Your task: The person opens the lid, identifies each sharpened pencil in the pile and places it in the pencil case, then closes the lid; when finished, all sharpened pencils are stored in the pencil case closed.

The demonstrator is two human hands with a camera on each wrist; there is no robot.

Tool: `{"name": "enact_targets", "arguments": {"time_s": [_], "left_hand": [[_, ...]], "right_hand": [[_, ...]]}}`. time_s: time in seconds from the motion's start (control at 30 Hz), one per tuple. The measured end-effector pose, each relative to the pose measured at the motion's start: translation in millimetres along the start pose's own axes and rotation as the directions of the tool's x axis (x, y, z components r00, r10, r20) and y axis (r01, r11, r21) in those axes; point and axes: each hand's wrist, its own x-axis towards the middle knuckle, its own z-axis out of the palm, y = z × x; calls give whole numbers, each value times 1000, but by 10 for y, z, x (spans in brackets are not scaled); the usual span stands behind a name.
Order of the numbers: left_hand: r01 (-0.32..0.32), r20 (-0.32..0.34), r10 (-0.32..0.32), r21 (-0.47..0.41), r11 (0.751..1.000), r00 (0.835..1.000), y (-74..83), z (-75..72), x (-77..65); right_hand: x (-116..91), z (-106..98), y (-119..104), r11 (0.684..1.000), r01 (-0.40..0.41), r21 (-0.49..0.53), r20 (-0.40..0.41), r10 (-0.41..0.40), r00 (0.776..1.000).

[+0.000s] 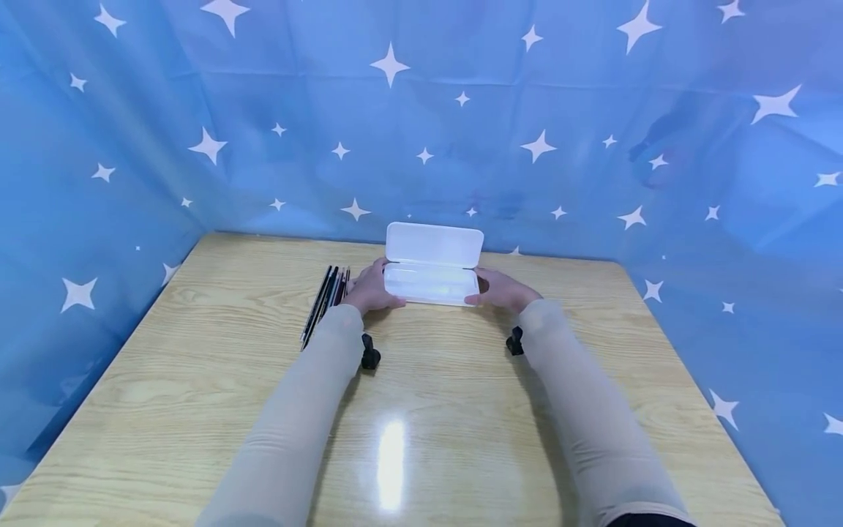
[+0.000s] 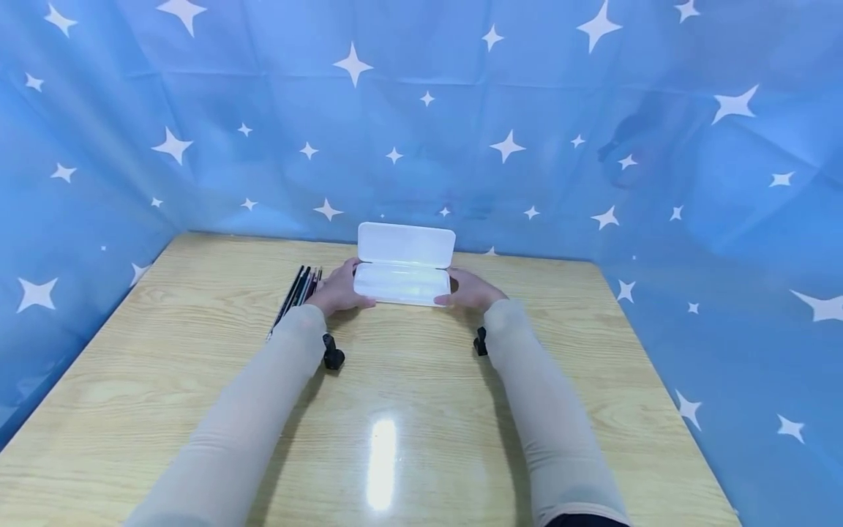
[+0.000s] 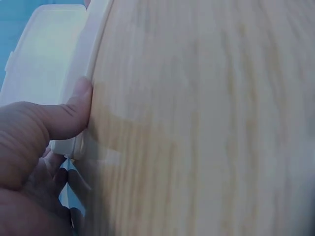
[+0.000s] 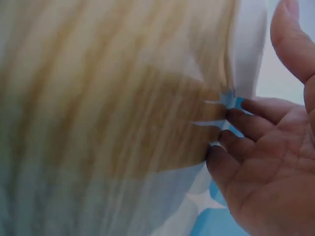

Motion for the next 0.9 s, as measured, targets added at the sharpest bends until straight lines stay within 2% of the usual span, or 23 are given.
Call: {"name": "enact_targets", "arguments": {"time_s": [0.2,0.4,0.6,0.7,0.83,0.9], "left_hand": [[8,33,-10,54,999,999,-22,-7,14],[23,23,-24,48,999,999,36,-19,-33],[2,24,-3,48,999,1000,80,-82,-91],[-34,10,34,74,997,999,75,-150,-124],[-72,-34,79,175,982,996,45,-297,-161],[-74,-60,86,170,983,995,25,-383,-180]], "right_hand": [[3,96,16,1000,-3,9,-30,4,1000],[-7,121,27,1000,-8,27,-44,10,999],[-45,90,29,998,22,60,-23,-21,1000],[-55,86,20,997,28,75,-22,-26,999],[-61,62,17,997,20,75,-30,-18,999],[-68,42,22,998,17,65,-40,-14,999]]}}
